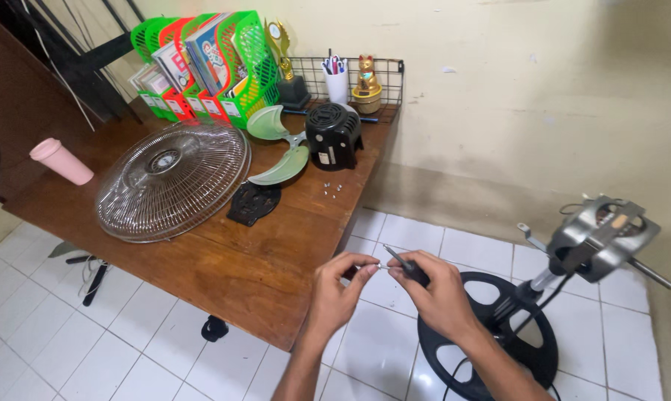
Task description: The person uses a screwdriver to tighten screws on a fan motor mounted on a stand. They repeatedly pick up screws from a nearby table and secure them into the motor housing.
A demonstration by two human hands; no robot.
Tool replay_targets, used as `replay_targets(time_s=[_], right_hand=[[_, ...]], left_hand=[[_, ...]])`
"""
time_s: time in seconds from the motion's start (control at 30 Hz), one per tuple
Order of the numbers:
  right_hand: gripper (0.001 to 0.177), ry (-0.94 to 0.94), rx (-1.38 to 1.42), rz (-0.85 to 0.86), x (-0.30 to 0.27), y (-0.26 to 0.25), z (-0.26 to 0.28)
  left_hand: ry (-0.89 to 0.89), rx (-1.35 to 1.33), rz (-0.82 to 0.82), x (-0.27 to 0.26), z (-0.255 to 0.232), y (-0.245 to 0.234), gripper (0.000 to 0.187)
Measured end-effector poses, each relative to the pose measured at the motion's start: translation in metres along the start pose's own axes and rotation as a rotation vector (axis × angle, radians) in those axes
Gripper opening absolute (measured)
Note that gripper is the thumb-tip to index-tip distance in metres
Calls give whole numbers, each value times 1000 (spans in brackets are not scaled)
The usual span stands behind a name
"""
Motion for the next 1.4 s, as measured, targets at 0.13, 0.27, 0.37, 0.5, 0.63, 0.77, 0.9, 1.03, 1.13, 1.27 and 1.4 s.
replay_targets(time_s=[0.13,0.27,0.37,0.5,0.63,0.77,0.9,1.03,1.13,1.27,1.4], right_hand=[[21,30,20,81,65,45,-37],[26,17,-9,69,119,93,-82],[25,4,56,32,150,126,-112],[24,49,-22,60,170,153,-144],[23,210,-41,-58,168,162,-169],[21,76,-172,-74,158,162,-169],[17,-11,-201,-31,158,162,-164],[15,14,-251,-2,154,164,-158],[15,17,-253,-2,153,164,-154],[15,11,-288,5,153,164,-150],[13,15,-273,3,153,164,-149]], left_hand=[[-29,10,0,64,39,-36,13],[-84,36,-62,125,90,-61,18],[-156,66,-104,155,125,-70,20],[-219,172,-188,180,160,-75,19],[-236,199,-208,198,188,-77,18],[-94,470,-233,206,197,-78,19],[-77,557,-219,212,206,-78,20],[-43,569,-218,212,205,-77,16],[-45,563,-211,210,202,-76,15],[-56,573,-200,208,199,-75,14],[-41,575,-202,209,196,-75,14]])
Point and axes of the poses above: each hand's wrist, its own x-axis towards the middle knuckle, its own y-axis out of the palm, z = x × y, the point moved 6 cm from there along x, towards the middle knuckle, and after that the axes turned 11 degrees about -y, right-handed, at the moved point
